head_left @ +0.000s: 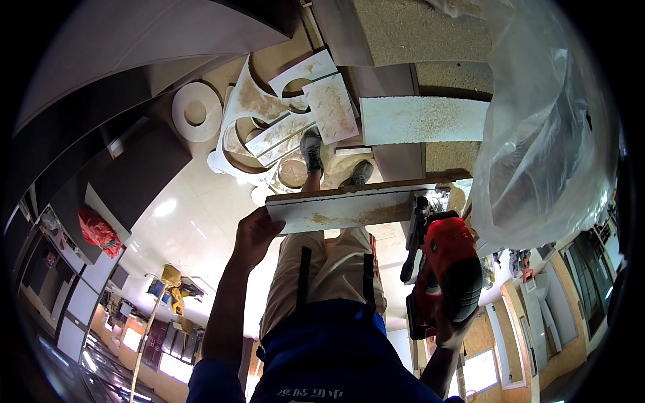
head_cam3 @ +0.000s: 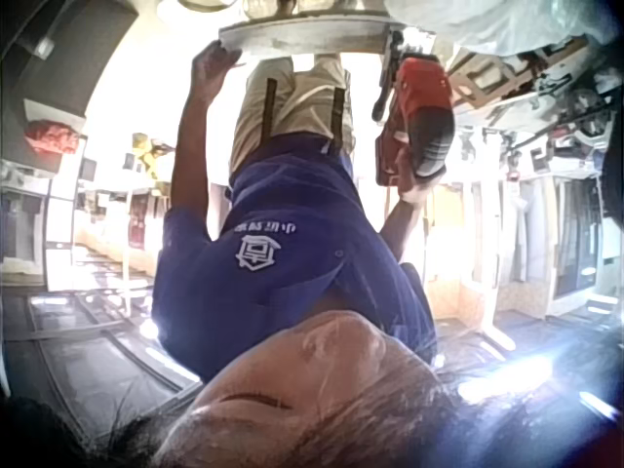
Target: The person uses a jigsaw to cut a white board, then places the cut piece into a wooden box frame. They sit on the floor and fit the piece into the box, adjusting it to ensure it fits properly.
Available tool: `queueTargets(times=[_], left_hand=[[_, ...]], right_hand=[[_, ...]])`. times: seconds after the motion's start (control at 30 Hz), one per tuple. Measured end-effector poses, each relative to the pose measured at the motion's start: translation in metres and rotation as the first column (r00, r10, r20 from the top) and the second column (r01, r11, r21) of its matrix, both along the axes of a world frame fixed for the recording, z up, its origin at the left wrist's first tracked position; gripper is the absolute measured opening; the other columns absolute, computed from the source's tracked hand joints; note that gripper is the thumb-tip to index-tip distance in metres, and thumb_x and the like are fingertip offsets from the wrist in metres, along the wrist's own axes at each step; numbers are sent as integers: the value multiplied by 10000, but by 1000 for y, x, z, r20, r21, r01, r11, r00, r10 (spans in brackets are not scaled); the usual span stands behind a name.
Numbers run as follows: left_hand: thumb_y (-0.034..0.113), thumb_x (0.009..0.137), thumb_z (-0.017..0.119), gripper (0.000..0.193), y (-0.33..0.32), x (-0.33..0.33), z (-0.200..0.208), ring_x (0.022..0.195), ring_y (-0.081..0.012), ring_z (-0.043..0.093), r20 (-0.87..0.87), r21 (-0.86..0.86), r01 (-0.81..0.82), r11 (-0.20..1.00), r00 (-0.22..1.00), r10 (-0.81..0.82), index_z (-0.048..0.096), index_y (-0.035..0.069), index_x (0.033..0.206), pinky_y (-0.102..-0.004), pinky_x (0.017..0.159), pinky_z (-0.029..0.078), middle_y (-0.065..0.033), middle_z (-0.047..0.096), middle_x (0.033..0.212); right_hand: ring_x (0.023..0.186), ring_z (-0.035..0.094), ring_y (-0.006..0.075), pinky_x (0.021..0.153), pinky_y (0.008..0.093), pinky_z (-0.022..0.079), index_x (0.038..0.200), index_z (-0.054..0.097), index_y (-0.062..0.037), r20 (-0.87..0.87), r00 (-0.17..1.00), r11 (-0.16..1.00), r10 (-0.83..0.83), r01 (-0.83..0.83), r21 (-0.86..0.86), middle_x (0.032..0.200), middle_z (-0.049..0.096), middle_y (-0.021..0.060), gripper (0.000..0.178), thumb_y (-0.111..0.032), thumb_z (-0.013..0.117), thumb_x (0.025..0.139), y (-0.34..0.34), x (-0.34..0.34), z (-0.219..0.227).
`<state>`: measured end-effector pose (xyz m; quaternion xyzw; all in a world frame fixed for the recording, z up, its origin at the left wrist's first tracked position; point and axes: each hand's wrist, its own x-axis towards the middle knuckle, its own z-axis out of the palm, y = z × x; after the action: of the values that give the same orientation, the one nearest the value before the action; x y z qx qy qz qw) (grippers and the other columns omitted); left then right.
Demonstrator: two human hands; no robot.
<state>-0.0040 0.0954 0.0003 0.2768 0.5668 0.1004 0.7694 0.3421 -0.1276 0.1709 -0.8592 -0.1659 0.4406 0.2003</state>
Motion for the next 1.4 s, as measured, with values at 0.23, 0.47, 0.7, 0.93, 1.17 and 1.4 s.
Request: queueTargets(times=[0.23,0.47,0.7,0.93,1.17,1.4], left_hand=[[-28,911,599,299,0,-1,-1,1030,-159,617,0,21,19,1000,1000,-19,571,-48,1208,-329,930,515,-105,659,1111],[-32,909,599,304,-1,-1,-1,1032,-158,616,-11,4,6,1000,1000,-6,571,-47,1212,-329,935,513,-107,660,1117],[-39,911,593,295,0,-1,0,1017,-158,627,-52,31,72,997,996,-70,574,-43,1205,-319,916,526,-108,665,1101],[-41,911,588,291,4,4,4,1017,-160,629,-45,-5,44,999,998,-44,577,-43,1202,-318,918,526,-104,668,1096],[-34,912,591,297,1,0,2,1012,-153,628,-49,20,53,998,997,-52,578,-42,1209,-315,914,521,-103,670,1095],[-32,912,593,297,10,9,17,1010,-153,627,-78,68,95,993,993,-89,580,-43,1209,-313,908,522,-104,670,1093]], right_hand=[[606,543,102,551,255,457,1043,496,-21,174,979,974,-110,71,216,792,564,51,360,5,627,708,11,-11,-10],[570,540,104,527,261,447,949,546,-16,135,982,978,-135,110,179,733,565,43,279,-2,626,682,18,-7,-9],[547,530,103,522,266,436,898,569,-13,118,984,976,-133,109,188,693,561,35,232,-17,632,675,34,-8,-6],[569,537,105,537,267,449,928,538,-13,111,980,976,-167,148,162,723,559,45,267,-23,643,683,30,-10,-5],[644,533,131,582,296,449,994,481,2,126,984,986,-124,109,124,798,542,79,335,-12,635,697,21,-8,-7],[847,521,190,726,369,457,1138,363,38,-15,1000,998,-6,5,-62,999,505,154,492,6,642,735,-1,5,-1]])
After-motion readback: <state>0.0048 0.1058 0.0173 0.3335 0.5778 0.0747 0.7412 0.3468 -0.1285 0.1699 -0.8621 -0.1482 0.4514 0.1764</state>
